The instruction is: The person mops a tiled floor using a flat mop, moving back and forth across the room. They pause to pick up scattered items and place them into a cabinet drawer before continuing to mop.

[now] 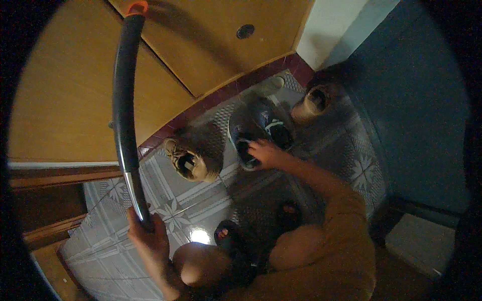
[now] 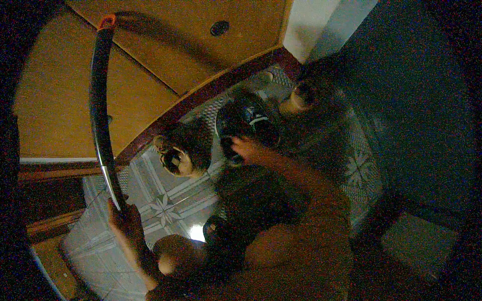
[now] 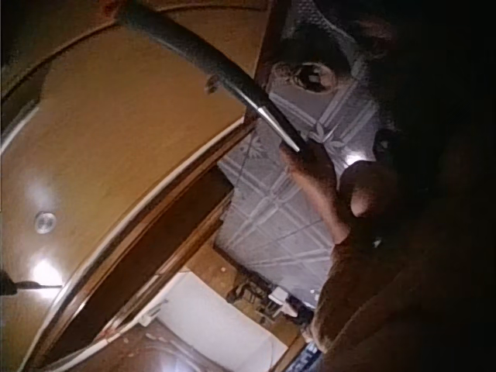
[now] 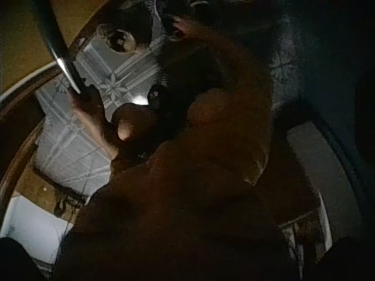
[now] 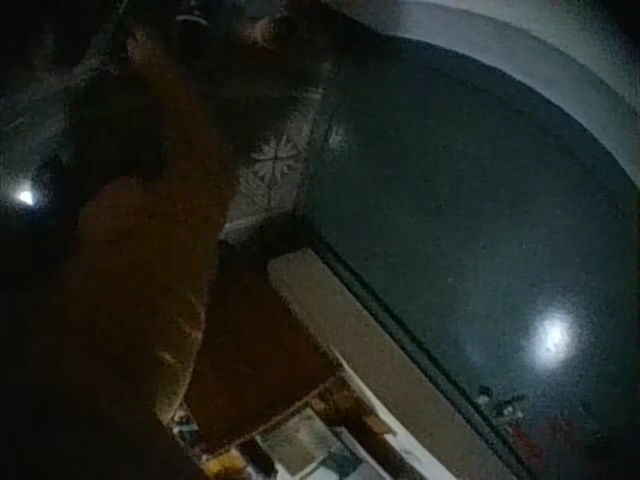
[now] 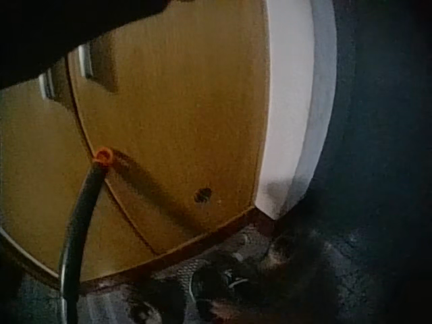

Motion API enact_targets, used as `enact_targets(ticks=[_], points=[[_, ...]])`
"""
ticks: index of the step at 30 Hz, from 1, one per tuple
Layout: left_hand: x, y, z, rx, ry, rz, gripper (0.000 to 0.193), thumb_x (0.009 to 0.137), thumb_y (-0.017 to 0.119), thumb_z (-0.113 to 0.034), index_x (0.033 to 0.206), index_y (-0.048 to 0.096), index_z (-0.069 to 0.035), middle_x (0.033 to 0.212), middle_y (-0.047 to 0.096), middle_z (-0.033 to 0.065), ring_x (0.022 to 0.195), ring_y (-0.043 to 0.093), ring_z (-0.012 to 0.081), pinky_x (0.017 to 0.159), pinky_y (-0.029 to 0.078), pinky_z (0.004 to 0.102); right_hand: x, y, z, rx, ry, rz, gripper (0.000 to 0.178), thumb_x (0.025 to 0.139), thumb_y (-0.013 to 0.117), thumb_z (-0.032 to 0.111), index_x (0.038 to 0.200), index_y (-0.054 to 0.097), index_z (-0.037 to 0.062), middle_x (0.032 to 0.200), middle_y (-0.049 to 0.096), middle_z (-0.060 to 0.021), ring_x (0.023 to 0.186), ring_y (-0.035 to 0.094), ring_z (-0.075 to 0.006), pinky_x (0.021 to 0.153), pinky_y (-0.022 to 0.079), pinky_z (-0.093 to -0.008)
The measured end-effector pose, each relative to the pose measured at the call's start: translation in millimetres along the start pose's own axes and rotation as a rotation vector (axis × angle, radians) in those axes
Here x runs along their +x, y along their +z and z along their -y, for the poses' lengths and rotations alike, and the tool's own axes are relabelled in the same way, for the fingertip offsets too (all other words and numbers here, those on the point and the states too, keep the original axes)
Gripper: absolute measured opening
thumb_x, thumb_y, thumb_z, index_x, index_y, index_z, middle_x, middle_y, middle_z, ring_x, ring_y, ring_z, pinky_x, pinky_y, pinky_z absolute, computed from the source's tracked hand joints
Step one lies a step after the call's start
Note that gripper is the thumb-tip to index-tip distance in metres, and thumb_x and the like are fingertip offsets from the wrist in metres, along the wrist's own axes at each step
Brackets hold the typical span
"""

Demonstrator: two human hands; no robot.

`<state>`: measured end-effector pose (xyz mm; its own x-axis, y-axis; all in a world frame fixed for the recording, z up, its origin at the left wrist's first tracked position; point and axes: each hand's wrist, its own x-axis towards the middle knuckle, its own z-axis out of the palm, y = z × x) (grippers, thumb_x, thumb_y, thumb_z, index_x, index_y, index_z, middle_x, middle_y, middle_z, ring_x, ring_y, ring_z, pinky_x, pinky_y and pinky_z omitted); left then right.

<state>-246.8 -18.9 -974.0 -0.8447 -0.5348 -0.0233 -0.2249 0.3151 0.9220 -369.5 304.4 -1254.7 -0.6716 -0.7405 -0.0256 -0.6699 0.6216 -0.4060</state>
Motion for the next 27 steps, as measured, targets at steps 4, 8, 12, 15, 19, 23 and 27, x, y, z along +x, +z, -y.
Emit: enact_targets(ticks=[4,8,12,15,19,23,27], points=[[-3.4,-0.6,-1.1,0.32,0.096,0.037,0.023,0.08,0.055,0.003,0.102,0.052,-0.003,0.072,0.05,0.0011,0.061,0.041,0.0073,0.052,0.036,0.024,-49.2,16.7,-15.0,-0.271,0.121,0.015,0.046,0.067,0.076,0.015,0.109,0.058,0.0075,0.128,0.046,-0.0158,0.119,0.046,-0.0361,0.104,0.034,-0.0496],[-2.6,0.3,1.9,0.267,0.037,0.057,0.036,0.077,0.051,0.013,0.109,0.053,-0.002,0.088,0.054,0.0019,0.067,0.043,0.0059,0.054,0.038,0.02,-60.1,20.7,-0.1,-0.324,0.372,-0.296,0.046,0.069,0.076,0.017,0.111,0.06,0.0115,0.127,0.046,-0.015,0.122,0.041,-0.039,0.107,0.026,-0.0568],[1.6,4.1,7.1,0.211,0.196,-0.014,0.032,0.078,0.051,0.009,0.108,0.053,-0.001,0.08,0.052,0.0024,0.066,0.043,0.0068,0.055,0.037,0.0222,-51.2,14.1,26.5,-0.257,0.676,-0.26,0.055,0.065,0.08,0.026,0.115,0.06,0.0142,0.127,0.044,-0.0179,0.122,0.038,-0.0423,0.108,0.023,-0.06],[0.5,4.1,4.4,0.126,0.016,-0.045,0.032,0.078,0.051,0.009,0.109,0.053,0.0,0.081,0.053,0.0023,0.067,0.043,0.0067,0.056,0.037,0.0215,-52.7,-4.3,30.6,-0.146,0.641,-0.227,0.058,0.061,0.083,0.028,0.113,0.061,0.0137,0.126,0.043,-0.019,0.119,0.041,-0.0417,0.107,0.027,-0.0568],[-3.7,6.4,-1.7,0.262,0.132,-0.007,0.029,0.08,0.052,0.007,0.108,0.053,0.001,0.08,0.052,0.0013,0.065,0.042,0.0063,0.055,0.036,0.021,-45.7,-36.1,7.8,0.409,0.485,-0.692,0.047,0.064,0.08,0.022,0.106,0.063,0.0118,0.116,0.049,-0.0168,0.114,0.046,-0.0376,0.099,0.037,-0.0492],[-5.9,4.6,-6.9,0.188,-0.003,-0.001,0.028,0.08,0.053,0.005,0.107,0.053,0.001,0.077,0.051,0.0005,0.063,0.041,0.0065,0.053,0.035,0.022,-3.9,-60.9,-30.4,0.234,0.39,-0.664,0.032,0.069,0.074,0.017,0.098,0.063,0.0092,0.102,0.057,-0.0138,0.105,0.051,-0.0341,0.091,0.042,-0.0445],[-5.0,0.9,-7.1,0.206,0.007,-0.057,0.027,0.079,0.054,0.004,0.106,0.054,-0.001,0.074,0.051,0.0004,0.062,0.042,0.0087,0.053,0.037,0.0246,15.6,-84.4,-98.8,-0.265,1.128,-0.603,0.04,0.071,0.073,0.024,0.106,0.059,0.008,0.105,0.057,-0.0136,0.104,0.052,-0.0341,0.09,0.043,-0.0456]])
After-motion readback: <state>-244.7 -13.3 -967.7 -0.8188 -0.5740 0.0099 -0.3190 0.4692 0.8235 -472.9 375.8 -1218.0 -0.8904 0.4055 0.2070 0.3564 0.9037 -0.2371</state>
